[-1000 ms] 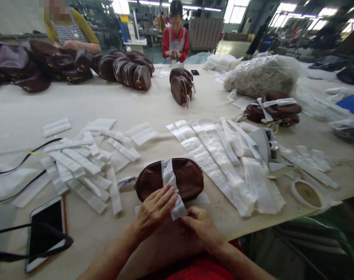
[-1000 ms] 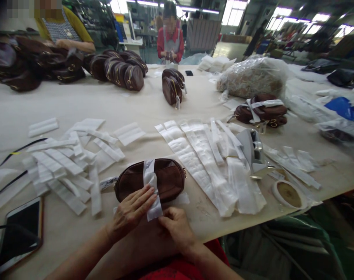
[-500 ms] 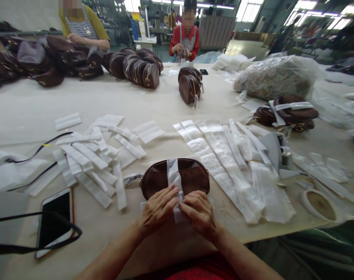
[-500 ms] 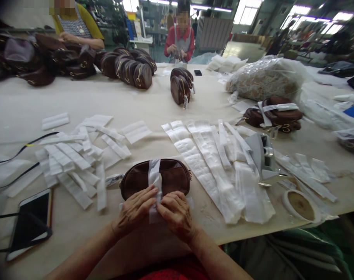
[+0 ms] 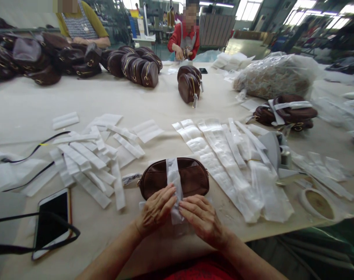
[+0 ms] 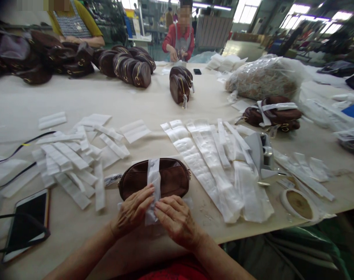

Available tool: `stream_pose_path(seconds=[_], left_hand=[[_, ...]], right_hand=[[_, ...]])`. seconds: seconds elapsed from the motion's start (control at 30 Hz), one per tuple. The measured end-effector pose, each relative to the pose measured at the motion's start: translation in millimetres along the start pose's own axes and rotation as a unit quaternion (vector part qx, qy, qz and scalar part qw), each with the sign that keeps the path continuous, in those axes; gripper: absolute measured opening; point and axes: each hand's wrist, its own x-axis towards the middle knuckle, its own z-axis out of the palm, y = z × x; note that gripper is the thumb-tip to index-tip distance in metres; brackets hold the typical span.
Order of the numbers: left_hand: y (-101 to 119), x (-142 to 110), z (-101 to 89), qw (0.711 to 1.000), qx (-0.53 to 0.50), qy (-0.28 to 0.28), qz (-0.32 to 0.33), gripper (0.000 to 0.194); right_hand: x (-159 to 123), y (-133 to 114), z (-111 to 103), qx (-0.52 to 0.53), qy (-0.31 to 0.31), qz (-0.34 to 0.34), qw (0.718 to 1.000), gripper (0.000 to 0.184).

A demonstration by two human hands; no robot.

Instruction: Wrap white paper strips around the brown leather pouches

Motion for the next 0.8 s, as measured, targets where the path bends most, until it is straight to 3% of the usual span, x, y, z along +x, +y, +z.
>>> stream_pose_path(seconds=[0.43,0.6,0.8], left_hand=[[1,-8,1.3,1.0,-0.013,0.022,-0.017,0.022],[-1,-5,-1.3,1.0,-0.011,0.017,0.014,0.016],[-5,-9,-2.3,0.998,-0.003,-0.019,0.055,0.015]], right_hand=[[-8,3,6,0.005,-0.027,-0.038,0.999,0.024],[-11,9,13,-0.005,-0.03,-0.04,0.999,0.019],[-20,16,29,0.009,0.012,-0.062,0.998,0.014]])
